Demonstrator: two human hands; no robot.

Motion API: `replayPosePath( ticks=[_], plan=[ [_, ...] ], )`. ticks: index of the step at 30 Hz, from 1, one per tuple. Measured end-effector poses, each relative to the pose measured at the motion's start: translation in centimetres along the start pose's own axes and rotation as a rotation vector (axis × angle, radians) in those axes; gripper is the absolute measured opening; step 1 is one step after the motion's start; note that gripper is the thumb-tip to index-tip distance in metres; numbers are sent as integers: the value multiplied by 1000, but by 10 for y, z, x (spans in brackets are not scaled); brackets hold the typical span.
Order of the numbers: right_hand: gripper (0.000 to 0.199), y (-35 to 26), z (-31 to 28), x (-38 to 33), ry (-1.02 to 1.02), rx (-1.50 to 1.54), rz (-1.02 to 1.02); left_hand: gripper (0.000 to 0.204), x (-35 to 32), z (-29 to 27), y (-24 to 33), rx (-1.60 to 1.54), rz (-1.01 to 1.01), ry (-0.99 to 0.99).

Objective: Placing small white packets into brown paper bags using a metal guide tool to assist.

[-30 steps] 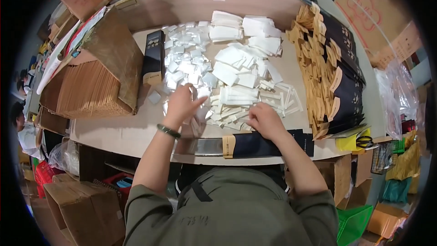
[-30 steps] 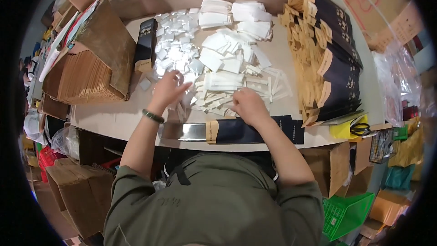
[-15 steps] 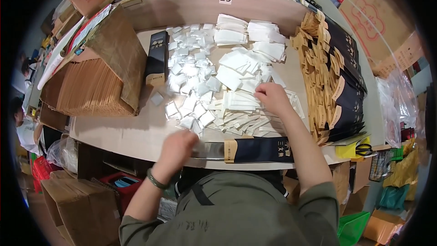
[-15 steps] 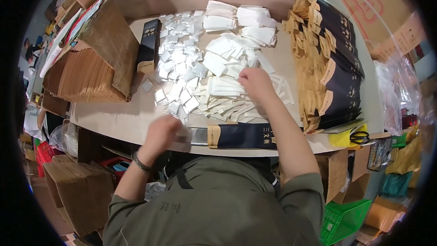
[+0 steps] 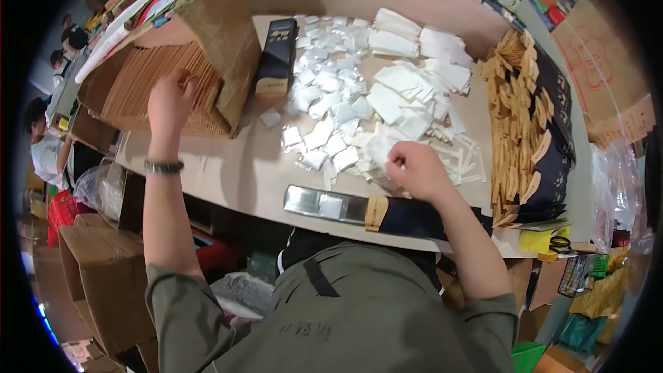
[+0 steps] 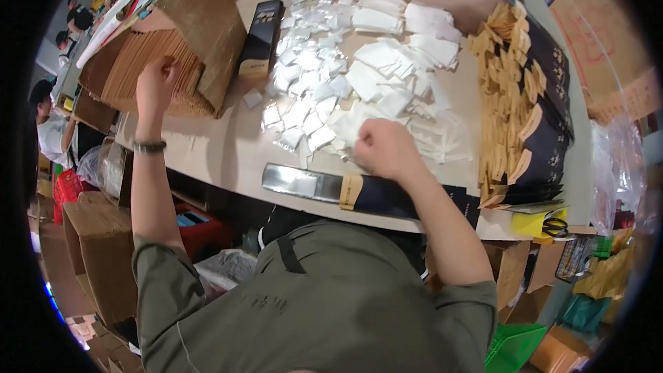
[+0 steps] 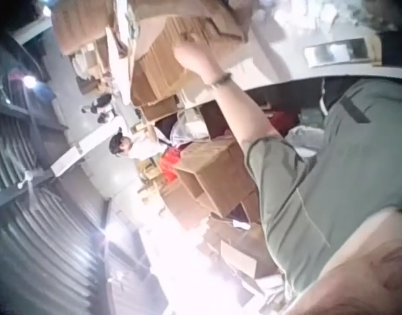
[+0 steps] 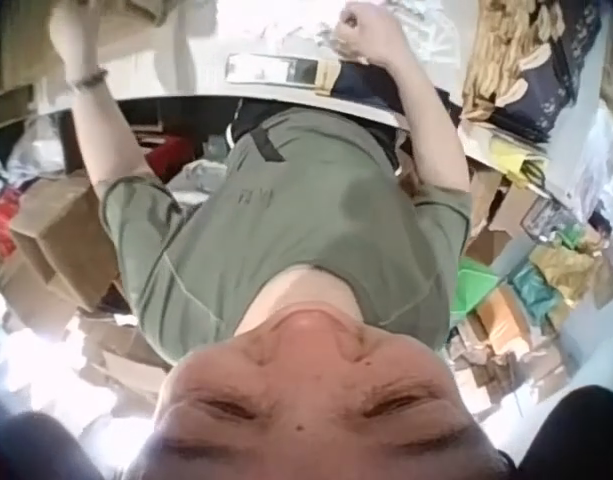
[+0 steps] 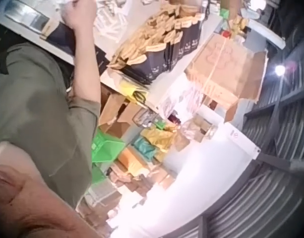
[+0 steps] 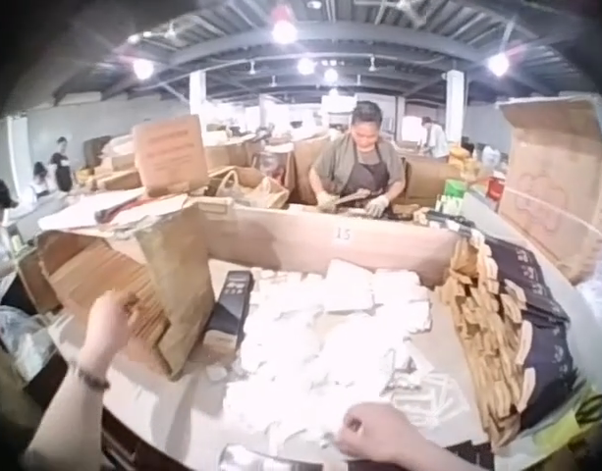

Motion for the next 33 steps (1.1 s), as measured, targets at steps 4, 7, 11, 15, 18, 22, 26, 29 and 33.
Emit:
replayPosePath(
  ticks=[4, 7, 11, 15, 18, 22, 26, 29, 33],
  plan=[
    [16, -32, 72, -27, -205, -335, -301, 27, 23, 27, -35, -78, -20, -256],
    [14, -22, 85, -36, -222, -421, -360, 25, 26, 26, -22, -30, 21, -321],
    [10, -41, 75, -35, -202, -83, -260, 28, 22, 18, -23, 56, -29, -243],
    [15, -22, 101, -38, 3, -302, -381, 23, -34, 18, -18, -438, -153, 170],
    [25, -15, 82, -56, 230, -196, -482, 13, -137, 26, 5, -1025, -415, 162],
    [35, 18, 55, -77, 155, -154, -486, 7, -187, 28, 51, -1120, -212, -645],
    [37, 34, 55, -83, 77, -194, -502, 6, -164, 40, 69, -817, -127, -791],
    [40, 29, 65, -76, 75, -193, -533, 8, -181, 71, 106, -801, 39, -659],
    [43, 9, 78, -77, 42, -199, -519, 17, -203, 64, 189, -913, 196, -526]
  ],
)
Point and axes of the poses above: each hand's wrist, its own x-axis towards the middle knuckle, its own z-axis out of the palm, y = z × x, the point moved 1 cm from there along x, towards the middle knuckle, and after that the axes turned 5 degrees about z, right-handed, at the moved point
